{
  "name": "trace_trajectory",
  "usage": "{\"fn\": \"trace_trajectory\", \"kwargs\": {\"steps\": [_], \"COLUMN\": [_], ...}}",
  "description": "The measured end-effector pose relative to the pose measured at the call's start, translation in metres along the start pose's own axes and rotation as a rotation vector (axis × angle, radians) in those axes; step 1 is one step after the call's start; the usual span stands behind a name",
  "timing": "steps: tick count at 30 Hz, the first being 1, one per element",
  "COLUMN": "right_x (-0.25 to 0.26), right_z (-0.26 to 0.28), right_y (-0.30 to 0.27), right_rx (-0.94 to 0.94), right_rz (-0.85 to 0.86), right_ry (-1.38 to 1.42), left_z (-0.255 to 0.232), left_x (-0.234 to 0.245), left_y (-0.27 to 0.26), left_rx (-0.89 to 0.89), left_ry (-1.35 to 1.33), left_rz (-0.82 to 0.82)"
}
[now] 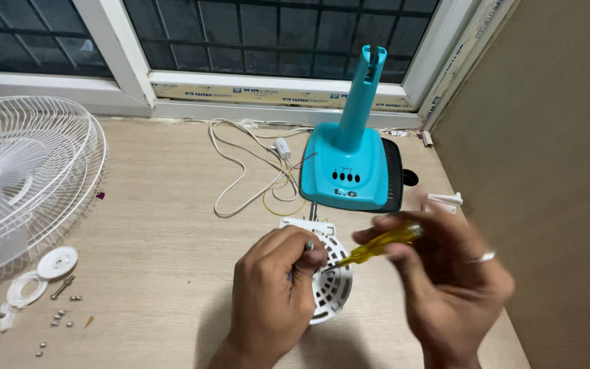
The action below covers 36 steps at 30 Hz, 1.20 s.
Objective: The person works on a disassembled electric fan motor, using a yellow screwdriver to tighten screws on the motor housing. They repeatedly insert and remove a metal shaft and adjust small components while the fan base and cage remain on the table.
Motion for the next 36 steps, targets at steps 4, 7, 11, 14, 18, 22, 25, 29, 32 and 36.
{"fn": "trace_trajectory", "kwargs": {"steps": [4, 7, 11, 14, 18, 22, 25, 29, 32, 36], "right_x": [0.022, 0.031, 0.038, 0.039, 0.04, 0.022, 0.006, -0.008, -0.017, -0.03], "right_z": [-0.026, -0.066, -0.116, -0.136, -0.143, -0.141, -0.14, -0.14, -0.141, -0.13], "right_y": [-0.014, -0.021, -0.04, -0.057, -0.078, -0.092, -0.099, -0.111, -0.122, -0.123], "right_rx": [-0.074, -0.205, -0.391, -0.501, -0.555, -0.618, -0.655, -0.716, -0.807, -0.713], "right_rz": [-0.145, -0.21, -0.272, -0.322, -0.366, -0.212, -0.081, 0.034, 0.052, 0.154], "right_ry": [0.141, 0.263, 0.503, 0.625, 0.586, 0.515, 0.474, 0.483, 0.583, 0.599], "left_z": [0.009, 0.005, 0.029, 0.049, 0.087, 0.099, 0.106, 0.102, 0.086, 0.075], "left_x": [0.001, 0.013, 0.015, 0.012, -0.007, -0.031, -0.033, -0.032, -0.028, -0.024], "left_y": [0.001, 0.0, -0.012, -0.023, -0.044, -0.059, -0.053, -0.051, -0.047, -0.049], "left_rx": [0.091, -0.079, -0.115, -0.197, -0.127, -0.1, -0.059, -0.064, -0.177, -0.197], "left_ry": [-0.117, -0.13, -0.168, -0.214, -0.299, -0.359, -0.268, -0.298, -0.286, -0.32], "left_rz": [0.033, -0.017, -0.038, -0.04, 0.122, 0.254, 0.209, 0.209, 0.199, 0.219]}}
Point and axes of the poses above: each hand's wrist, its own y-axis towards the middle knuckle, its own x-axis out of the back of the hand, z = x × y, the point moved 9 cm from there along y, towards the middle knuckle, and after that the axes turned 6 degrees about z, right-handed, at the moved point
